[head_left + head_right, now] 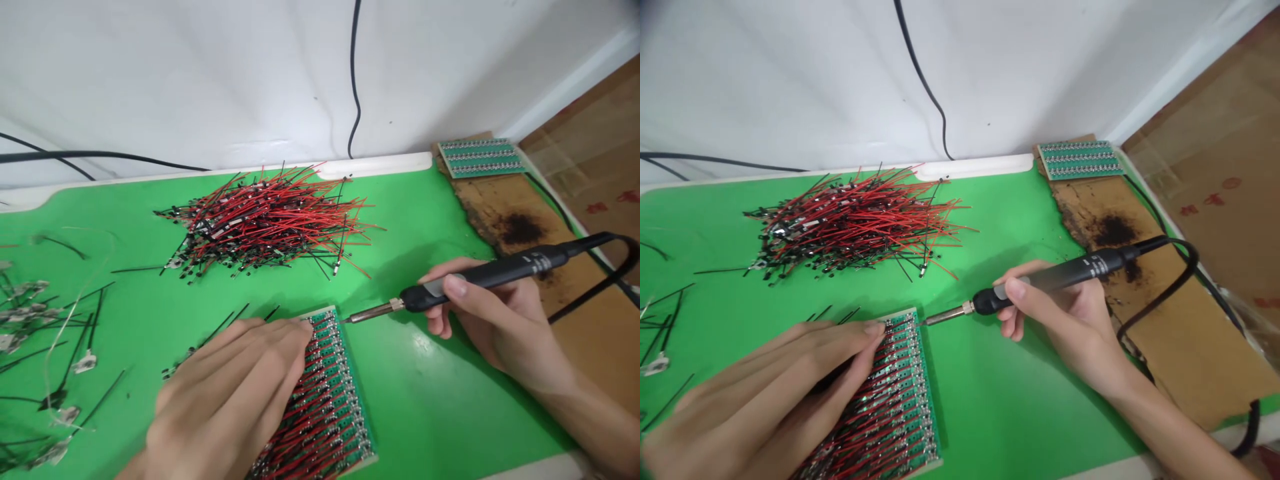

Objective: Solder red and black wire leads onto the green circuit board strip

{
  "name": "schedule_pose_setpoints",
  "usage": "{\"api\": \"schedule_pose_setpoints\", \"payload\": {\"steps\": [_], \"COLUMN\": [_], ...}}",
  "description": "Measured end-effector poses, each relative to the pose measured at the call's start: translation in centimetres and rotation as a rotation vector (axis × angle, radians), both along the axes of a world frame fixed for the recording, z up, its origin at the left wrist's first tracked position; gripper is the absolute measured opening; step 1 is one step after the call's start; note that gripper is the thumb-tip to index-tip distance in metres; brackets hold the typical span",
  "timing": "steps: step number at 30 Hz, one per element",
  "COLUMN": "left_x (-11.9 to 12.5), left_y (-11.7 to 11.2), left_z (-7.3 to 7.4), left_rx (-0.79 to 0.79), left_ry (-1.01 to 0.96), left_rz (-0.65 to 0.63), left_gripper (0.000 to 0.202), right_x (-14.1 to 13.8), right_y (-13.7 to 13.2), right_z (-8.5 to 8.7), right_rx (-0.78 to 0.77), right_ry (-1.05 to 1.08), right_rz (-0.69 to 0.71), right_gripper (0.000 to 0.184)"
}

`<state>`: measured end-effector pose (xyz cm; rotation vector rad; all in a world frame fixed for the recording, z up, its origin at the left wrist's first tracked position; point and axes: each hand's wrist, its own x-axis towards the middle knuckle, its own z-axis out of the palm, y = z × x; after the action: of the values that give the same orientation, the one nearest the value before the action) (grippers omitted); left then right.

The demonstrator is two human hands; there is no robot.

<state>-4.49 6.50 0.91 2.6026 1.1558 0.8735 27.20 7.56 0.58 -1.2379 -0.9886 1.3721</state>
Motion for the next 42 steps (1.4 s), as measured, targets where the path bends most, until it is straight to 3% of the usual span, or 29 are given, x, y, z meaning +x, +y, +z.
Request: {"api": "schedule_pose_setpoints", "payload": {"steps": [5,20,24,26,28,30,31,34,38,42], "left_x": [0.3,1.3,1.2,-0.1,-2.8,-6.2,-8.0,-12.0,-12.7,-11.9], "left_y": [0.4,1.4,1.0,1.1,1.8,3.3,4.2,6.9,8.1,6.6], "left_z": [1.1,0.4,1.4,2.5,3.7,4.3,4.3,3.3,2.4,3.8], "left_rx": [-0.036,-0.023,-0.049,-0.05,-0.019,0.048,0.101,0.055,-0.006,-0.047], "left_ry": [-0.018,-0.112,-0.122,-0.147,-0.141,0.039,0.174,0.282,0.314,0.291], "left_rz": [-0.029,-0.027,-0.014,0.042,0.182,0.354,0.379,0.349,0.327,0.328], "left_gripper": [0.024,0.022,0.019,0.021,0.022,0.02,0.021,0.028,0.029,0.035], "right_x": [-0.3,0.4,-0.1,-0.6,-1.1,-1.3,-1.3,-1.3,-1.2,-1.4], "right_y": [0.4,0.7,0.5,0.3,0.1,0.0,0.0,0.0,0.1,0.1], "right_z": [0.2,-0.2,0.0,0.4,0.7,0.9,0.9,0.8,0.7,0.9], "right_rx": [-0.001,-0.037,-0.074,-0.101,-0.118,-0.121,-0.118,-0.12,-0.125,-0.109], "right_ry": [0.041,0.056,0.03,0.015,0.012,0.014,0.014,0.011,0.014,0.032], "right_rz": [-0.007,-0.004,-0.069,-0.13,-0.16,-0.151,-0.148,-0.148,-0.154,-0.124], "right_gripper": [0.017,0.028,0.032,0.032,0.032,0.031,0.032,0.036,0.037,0.034]}}
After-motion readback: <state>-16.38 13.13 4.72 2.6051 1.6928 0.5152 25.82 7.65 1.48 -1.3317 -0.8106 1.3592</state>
